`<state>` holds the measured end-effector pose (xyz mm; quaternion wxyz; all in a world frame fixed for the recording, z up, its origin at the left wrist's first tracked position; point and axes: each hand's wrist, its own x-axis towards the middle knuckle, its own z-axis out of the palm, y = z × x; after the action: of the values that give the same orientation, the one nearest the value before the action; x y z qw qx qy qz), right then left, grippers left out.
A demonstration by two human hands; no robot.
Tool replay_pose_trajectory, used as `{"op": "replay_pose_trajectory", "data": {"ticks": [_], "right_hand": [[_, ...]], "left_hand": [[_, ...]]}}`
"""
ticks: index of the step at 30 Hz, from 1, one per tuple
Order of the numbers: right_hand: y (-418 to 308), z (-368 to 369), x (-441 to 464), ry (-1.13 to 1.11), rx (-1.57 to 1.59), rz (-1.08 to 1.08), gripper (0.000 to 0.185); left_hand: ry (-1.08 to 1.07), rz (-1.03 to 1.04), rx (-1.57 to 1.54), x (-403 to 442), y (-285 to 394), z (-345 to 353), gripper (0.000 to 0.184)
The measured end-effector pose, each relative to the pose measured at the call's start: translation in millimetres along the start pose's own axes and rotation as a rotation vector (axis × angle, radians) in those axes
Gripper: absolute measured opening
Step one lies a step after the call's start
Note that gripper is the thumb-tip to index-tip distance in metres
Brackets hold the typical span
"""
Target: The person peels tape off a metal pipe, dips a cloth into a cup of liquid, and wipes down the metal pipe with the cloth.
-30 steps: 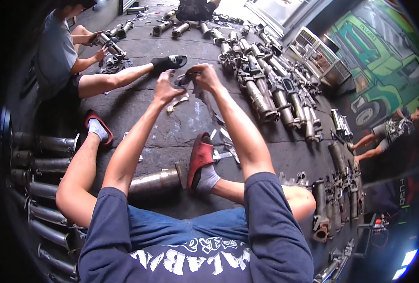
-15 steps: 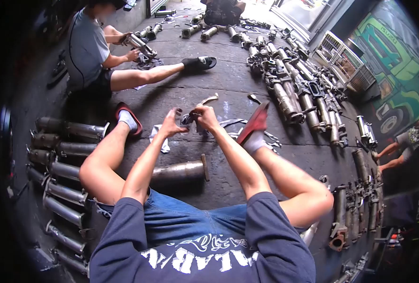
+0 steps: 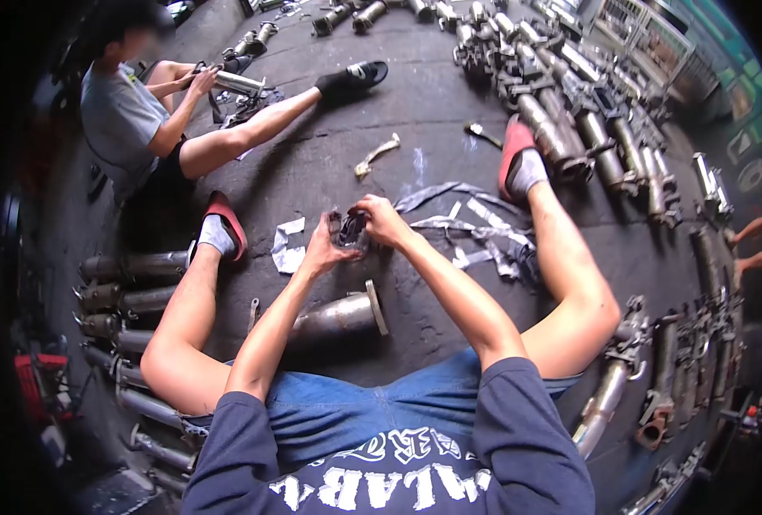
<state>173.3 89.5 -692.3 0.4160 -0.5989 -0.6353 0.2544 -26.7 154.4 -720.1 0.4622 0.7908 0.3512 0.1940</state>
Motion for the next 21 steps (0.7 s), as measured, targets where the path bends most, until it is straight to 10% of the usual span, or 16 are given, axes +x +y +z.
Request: {"op": "replay_pose_trajectory", "data": {"ticks": [21], "right_hand": [[-6, -9, -10, 0.133, 0.143, 0.164, 0.044]], "left_hand": [[0.071, 0.014, -0.077, -3, 15, 12, 0.110]]}}
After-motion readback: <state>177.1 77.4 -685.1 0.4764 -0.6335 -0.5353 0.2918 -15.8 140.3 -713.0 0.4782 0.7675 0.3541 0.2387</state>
